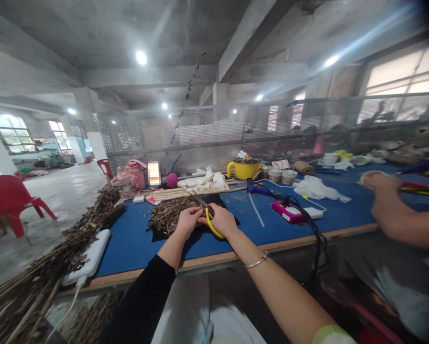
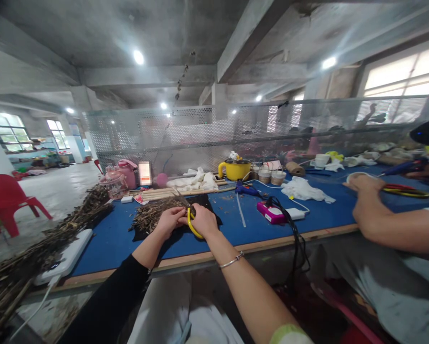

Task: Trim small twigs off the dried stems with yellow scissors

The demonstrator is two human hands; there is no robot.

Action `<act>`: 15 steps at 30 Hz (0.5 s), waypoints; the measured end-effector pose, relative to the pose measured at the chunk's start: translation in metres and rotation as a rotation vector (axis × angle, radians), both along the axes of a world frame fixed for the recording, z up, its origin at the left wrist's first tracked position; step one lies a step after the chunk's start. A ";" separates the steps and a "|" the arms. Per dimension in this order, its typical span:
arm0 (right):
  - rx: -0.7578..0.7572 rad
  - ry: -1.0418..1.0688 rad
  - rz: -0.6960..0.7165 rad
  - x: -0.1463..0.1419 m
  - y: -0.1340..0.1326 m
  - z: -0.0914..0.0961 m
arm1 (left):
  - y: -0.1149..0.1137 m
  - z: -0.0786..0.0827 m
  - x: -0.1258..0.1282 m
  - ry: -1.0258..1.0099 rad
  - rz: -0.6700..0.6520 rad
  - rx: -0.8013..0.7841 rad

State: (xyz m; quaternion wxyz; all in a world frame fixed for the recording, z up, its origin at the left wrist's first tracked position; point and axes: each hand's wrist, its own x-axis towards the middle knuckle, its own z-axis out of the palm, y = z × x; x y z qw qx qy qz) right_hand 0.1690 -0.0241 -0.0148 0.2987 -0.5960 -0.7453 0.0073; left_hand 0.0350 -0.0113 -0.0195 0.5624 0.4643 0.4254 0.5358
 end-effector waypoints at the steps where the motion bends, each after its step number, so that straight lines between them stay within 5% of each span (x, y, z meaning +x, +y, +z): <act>1: -0.007 -0.003 -0.003 0.000 0.001 0.000 | 0.000 0.000 0.000 0.003 0.001 -0.002; 15: 0.004 -0.010 0.026 -0.002 -0.003 0.001 | 0.006 -0.004 -0.002 -0.046 0.033 0.079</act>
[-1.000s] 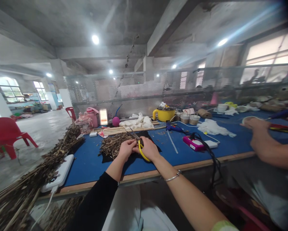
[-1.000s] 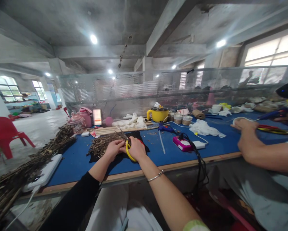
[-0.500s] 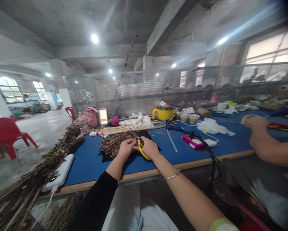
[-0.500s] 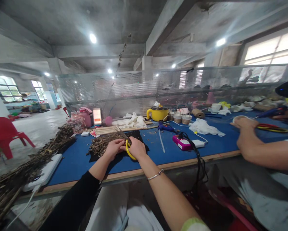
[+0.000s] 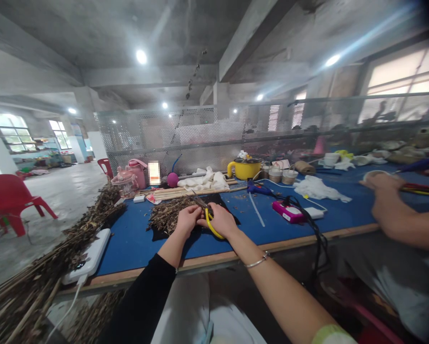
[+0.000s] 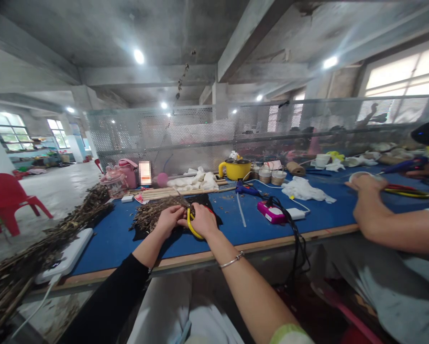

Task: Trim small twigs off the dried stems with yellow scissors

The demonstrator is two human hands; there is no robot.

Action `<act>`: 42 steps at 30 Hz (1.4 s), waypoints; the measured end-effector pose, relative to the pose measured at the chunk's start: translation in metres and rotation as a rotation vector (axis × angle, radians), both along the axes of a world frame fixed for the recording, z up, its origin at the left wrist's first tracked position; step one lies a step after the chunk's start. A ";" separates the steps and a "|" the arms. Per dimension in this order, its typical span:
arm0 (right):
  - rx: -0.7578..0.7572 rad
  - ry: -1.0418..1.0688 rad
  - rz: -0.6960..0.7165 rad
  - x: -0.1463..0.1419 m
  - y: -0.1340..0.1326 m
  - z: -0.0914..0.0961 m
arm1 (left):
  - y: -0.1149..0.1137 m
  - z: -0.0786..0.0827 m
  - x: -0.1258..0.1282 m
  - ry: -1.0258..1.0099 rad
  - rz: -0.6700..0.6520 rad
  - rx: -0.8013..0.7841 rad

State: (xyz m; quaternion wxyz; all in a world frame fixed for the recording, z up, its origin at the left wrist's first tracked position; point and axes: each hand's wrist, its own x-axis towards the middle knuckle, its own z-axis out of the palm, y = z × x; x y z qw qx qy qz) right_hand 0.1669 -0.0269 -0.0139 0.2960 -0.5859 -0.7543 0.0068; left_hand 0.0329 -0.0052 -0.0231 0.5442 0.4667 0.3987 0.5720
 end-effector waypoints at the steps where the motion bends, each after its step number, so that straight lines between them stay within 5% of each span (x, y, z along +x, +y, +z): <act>1: 0.000 0.000 0.005 0.000 0.000 0.000 | 0.000 0.000 0.000 0.001 -0.011 0.009; 16: -0.073 -0.051 -0.034 0.001 0.003 -0.001 | 0.000 0.000 0.000 -0.013 -0.014 -0.044; 22: -0.047 -0.023 -0.031 0.000 0.000 0.001 | -0.001 0.004 -0.001 -0.011 0.081 -0.063; 33: -0.002 0.016 0.033 0.000 -0.001 0.001 | 0.006 -0.005 -0.002 0.033 -0.002 0.048; 42: -0.041 0.016 -0.008 0.001 0.001 0.001 | -0.003 0.002 0.000 0.056 -0.011 -0.029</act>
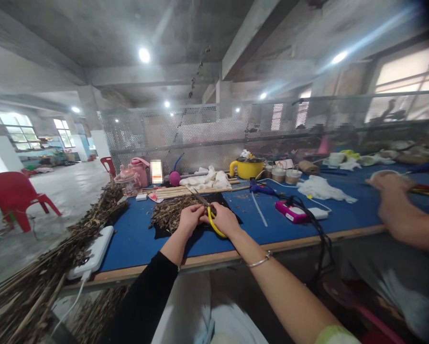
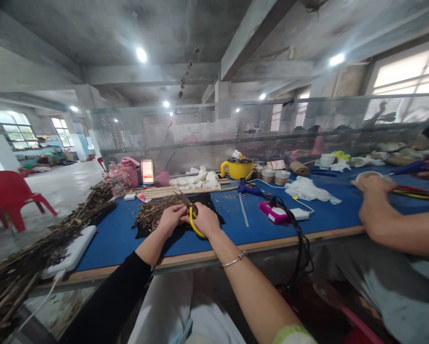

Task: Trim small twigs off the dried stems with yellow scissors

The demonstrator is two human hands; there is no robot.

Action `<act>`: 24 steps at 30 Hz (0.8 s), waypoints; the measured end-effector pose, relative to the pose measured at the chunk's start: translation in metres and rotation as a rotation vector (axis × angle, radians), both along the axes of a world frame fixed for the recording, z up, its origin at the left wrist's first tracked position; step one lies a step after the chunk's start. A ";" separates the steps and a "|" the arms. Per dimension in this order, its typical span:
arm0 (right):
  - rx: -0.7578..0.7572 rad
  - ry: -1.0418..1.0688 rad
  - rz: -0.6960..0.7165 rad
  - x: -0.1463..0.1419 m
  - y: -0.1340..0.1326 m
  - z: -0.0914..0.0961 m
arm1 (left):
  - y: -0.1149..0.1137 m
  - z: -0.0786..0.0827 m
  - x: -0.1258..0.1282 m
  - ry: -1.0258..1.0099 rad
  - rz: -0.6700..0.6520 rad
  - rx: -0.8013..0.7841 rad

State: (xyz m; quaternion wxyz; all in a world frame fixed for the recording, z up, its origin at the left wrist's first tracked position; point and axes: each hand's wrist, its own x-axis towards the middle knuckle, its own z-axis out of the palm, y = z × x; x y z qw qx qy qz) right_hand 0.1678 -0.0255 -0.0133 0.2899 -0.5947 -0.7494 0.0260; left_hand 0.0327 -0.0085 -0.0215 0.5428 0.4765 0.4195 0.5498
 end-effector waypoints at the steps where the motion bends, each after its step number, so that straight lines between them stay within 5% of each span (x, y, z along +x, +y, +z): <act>1: -0.008 -0.004 -0.003 0.000 0.000 0.000 | 0.000 0.001 0.000 0.005 0.004 0.004; 24: 0.028 -0.003 0.010 0.000 -0.002 0.001 | -0.001 0.001 0.000 0.038 0.069 -0.006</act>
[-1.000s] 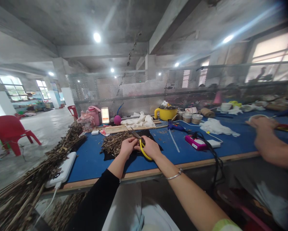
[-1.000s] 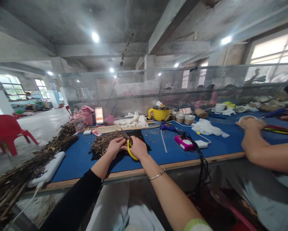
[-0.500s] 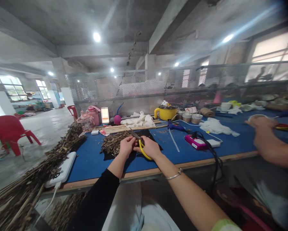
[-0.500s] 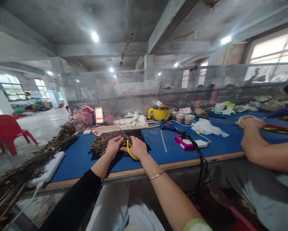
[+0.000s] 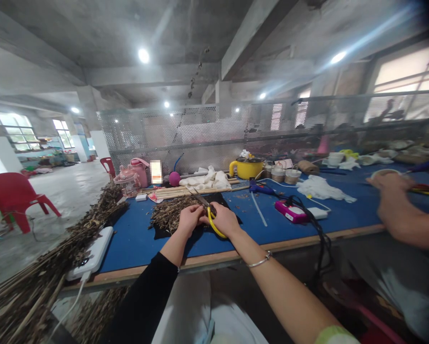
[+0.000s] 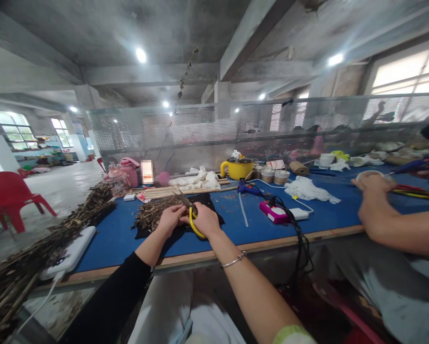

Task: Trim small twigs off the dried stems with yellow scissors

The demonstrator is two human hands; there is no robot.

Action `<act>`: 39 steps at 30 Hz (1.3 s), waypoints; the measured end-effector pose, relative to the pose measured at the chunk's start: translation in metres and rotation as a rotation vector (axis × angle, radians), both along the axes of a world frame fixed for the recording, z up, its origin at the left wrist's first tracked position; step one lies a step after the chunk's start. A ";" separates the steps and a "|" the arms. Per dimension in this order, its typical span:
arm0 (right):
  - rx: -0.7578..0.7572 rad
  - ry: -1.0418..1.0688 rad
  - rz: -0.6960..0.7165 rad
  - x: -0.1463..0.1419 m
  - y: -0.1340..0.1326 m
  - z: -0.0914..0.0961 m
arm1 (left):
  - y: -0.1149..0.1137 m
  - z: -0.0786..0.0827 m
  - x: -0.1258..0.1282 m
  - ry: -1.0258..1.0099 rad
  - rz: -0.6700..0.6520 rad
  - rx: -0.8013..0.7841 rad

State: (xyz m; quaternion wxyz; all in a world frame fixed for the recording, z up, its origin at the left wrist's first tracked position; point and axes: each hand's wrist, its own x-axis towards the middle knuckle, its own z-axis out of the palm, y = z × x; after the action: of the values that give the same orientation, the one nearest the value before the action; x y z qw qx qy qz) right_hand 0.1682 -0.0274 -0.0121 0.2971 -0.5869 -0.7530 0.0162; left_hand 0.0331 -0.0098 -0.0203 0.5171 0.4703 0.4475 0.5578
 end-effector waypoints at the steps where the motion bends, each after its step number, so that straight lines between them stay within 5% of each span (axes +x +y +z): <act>1: 0.000 0.005 -0.011 0.000 0.000 0.000 | -0.001 0.001 0.001 0.022 0.003 -0.006; 17: -0.019 -0.031 -0.042 0.000 0.002 -0.001 | 0.004 -0.005 0.001 0.062 -0.042 0.060; 24: -0.017 -0.029 -0.047 0.000 0.003 -0.003 | 0.005 -0.002 0.000 -0.005 0.037 0.009; 39: 0.024 -0.019 0.021 0.000 0.001 -0.003 | 0.004 -0.004 0.001 -0.063 -0.131 0.105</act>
State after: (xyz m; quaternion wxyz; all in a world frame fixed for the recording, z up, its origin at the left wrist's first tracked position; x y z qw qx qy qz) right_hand 0.1681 -0.0260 -0.0151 0.2968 -0.5755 -0.7620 0.0050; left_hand 0.0339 -0.0057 -0.0241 0.5407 0.5073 0.3696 0.5600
